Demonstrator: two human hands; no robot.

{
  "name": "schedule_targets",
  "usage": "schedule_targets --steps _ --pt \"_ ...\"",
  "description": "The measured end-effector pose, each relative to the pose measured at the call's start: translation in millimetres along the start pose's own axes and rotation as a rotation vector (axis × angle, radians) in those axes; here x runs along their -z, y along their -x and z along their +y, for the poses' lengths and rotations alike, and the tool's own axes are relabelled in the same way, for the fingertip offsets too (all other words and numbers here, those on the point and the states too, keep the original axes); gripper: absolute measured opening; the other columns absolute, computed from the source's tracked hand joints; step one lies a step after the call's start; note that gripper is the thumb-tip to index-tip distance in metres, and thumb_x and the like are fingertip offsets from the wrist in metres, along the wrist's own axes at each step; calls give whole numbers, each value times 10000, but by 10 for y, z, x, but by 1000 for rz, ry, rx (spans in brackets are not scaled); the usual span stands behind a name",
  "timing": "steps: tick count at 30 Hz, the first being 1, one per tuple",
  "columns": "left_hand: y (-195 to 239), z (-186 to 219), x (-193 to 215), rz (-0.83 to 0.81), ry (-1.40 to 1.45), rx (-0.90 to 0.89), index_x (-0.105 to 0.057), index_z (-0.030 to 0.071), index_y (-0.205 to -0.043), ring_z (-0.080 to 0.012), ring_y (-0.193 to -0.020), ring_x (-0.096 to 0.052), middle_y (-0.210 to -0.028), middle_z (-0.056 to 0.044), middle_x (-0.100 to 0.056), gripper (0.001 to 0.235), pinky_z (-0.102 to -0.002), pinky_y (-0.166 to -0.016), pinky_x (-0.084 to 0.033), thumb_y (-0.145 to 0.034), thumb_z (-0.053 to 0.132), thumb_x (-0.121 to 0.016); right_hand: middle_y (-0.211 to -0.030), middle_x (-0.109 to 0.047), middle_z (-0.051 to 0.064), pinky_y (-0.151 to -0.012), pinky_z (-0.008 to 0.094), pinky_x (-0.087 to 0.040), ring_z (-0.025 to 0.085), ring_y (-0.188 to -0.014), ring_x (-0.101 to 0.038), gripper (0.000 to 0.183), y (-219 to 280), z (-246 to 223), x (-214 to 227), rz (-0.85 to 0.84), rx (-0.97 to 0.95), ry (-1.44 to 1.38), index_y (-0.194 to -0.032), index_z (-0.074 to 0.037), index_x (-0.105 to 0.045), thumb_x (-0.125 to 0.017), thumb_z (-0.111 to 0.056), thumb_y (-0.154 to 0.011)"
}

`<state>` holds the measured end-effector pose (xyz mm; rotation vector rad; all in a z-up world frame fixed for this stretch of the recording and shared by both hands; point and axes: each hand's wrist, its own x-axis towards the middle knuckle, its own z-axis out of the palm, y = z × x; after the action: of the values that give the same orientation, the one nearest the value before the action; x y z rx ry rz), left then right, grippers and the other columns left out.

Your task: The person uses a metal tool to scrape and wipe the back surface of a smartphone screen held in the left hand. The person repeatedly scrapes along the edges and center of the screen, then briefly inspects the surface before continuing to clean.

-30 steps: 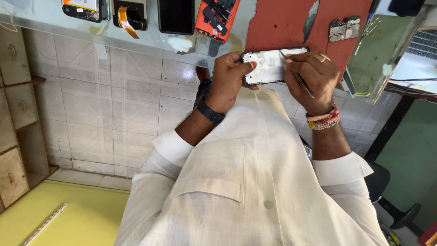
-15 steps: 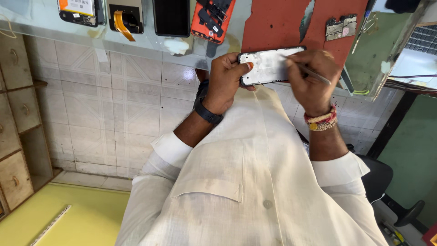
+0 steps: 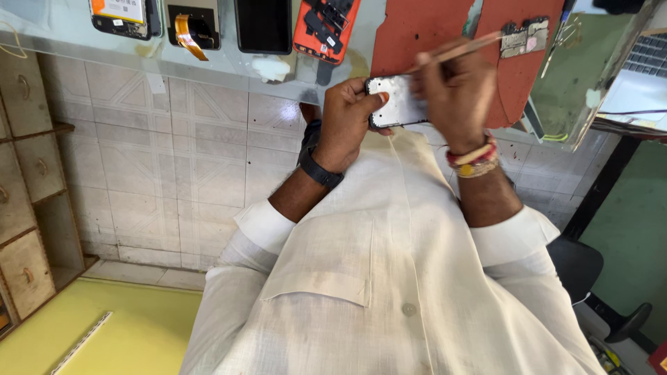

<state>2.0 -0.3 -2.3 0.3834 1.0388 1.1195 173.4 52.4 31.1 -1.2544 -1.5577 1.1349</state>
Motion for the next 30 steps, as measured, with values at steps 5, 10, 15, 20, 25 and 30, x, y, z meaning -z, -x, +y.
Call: schedule_targets --steps 5,10,15,20,25,30 --pt "15 -6 -4 -4 12 -6 -669 -112 -1044 -140 -660 -685 -875 -101 -706 146 -330 -505 -625 -939 -16 -635 -831 -721 107 -602 270 -553 131 -715 -710 152 82 34 439 102 128 223 -1043 44 -613 -703 -19 -1147" --pt "15 38 -27 5 -11 7 -673 -101 -1028 -154 -662 -708 -888 -118 -733 143 -327 -503 -616 -931 -8 -624 -813 -704 99 -575 276 -536 125 -663 -676 155 126 61 252 27 98 101 -1007 32 -656 -705 -27 -1141" --pt "34 68 -42 10 -8 14 -677 -111 -1050 -155 -672 -703 -904 -122 -727 164 -335 -510 -625 -934 -12 -617 -735 -662 76 -566 298 -491 131 -640 -628 202 85 103 42 -44 156 179 -951 31 -625 -712 -42 -1118" --pt "33 73 -39 4 0 -5 -676 -124 -1081 -174 -671 -720 -909 -154 -746 195 -323 -502 -606 -933 -17 -609 -790 -713 55 -561 262 -538 104 -672 -698 147 21 34 451 159 54 219 -1024 22 -643 -712 -60 -1125" --pt "35 90 -57 7 0 11 -677 -127 -1081 -171 -673 -717 -918 -151 -746 203 -322 -500 -606 -930 -9 -608 -747 -695 100 -538 276 -483 134 -627 -639 135 107 34 253 78 91 241 -985 31 -666 -724 -8 -1100" --pt "43 115 -54 2 -7 15 -683 -130 -1084 -169 -671 -712 -906 -153 -744 205 -323 -507 -612 -935 -8 -612 -784 -713 82 -536 258 -566 112 -662 -714 115 -15 159 233 87 45 26 -1008 17 -650 -695 -26 -1105"
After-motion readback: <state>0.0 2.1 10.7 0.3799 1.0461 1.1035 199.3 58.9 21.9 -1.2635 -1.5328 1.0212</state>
